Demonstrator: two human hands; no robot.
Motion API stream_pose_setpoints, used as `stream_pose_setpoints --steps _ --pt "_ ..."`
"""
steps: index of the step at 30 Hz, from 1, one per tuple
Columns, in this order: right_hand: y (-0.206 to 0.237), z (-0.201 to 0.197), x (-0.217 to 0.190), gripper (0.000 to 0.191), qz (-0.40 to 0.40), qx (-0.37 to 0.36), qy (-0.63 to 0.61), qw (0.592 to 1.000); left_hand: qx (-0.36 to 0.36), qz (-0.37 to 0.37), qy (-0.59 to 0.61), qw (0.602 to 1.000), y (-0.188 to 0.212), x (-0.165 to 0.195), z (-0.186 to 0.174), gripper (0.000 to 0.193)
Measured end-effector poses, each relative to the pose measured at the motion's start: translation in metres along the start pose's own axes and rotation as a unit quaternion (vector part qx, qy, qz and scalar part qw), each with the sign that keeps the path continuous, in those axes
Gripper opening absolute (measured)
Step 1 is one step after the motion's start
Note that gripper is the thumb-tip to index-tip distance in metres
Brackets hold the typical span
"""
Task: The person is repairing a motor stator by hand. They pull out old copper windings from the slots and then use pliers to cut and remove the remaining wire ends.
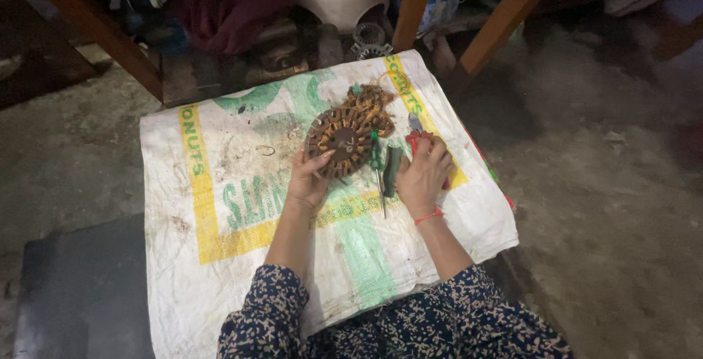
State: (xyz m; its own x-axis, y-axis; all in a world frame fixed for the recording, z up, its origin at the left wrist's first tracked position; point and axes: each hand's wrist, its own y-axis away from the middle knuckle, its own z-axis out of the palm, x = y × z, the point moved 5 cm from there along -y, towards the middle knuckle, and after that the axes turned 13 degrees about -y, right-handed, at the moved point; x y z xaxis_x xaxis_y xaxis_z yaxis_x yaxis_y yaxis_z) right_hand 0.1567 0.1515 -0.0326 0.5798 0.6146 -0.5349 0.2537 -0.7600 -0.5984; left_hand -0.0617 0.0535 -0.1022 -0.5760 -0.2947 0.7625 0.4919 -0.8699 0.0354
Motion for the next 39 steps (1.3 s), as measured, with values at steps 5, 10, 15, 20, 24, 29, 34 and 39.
stream_pose_setpoints --steps 5,10,15,20,24,29,34,39 --pt "0.003 0.001 0.015 0.041 0.008 -0.041 0.032 0.999 -0.006 -0.009 0.029 1.000 -0.005 -0.003 0.001 0.071" --pt "-0.009 0.002 0.032 0.033 -0.032 -0.072 0.039 0.996 -0.008 -0.022 0.051 0.998 -0.006 -0.003 0.007 0.074" --pt "-0.015 0.002 0.060 0.026 0.226 -0.101 -0.598 0.762 -0.015 -0.027 0.050 0.998 -0.008 -0.004 0.008 0.076" --pt "-0.019 0.006 0.030 0.039 0.190 -0.115 -0.723 0.654 -0.030 -0.023 0.061 0.997 -0.010 -0.007 0.004 0.077" --pt "-0.034 -0.010 0.021 0.029 0.170 -0.042 -0.655 0.735 -0.040 -0.026 0.070 0.996 -0.009 -0.008 0.005 0.075" --pt "-0.043 -0.034 0.014 0.046 0.065 -0.005 -0.516 0.854 -0.042 -0.034 0.071 0.996 -0.008 -0.007 0.006 0.082" --pt "-0.030 -0.022 0.004 0.033 0.008 -0.037 -0.465 0.885 -0.063 -0.015 0.058 0.996 -0.010 -0.005 0.009 0.083" --pt "-0.022 -0.027 0.014 0.031 0.023 0.011 -0.554 0.832 -0.051 -0.017 0.041 0.998 -0.006 -0.002 0.012 0.087"
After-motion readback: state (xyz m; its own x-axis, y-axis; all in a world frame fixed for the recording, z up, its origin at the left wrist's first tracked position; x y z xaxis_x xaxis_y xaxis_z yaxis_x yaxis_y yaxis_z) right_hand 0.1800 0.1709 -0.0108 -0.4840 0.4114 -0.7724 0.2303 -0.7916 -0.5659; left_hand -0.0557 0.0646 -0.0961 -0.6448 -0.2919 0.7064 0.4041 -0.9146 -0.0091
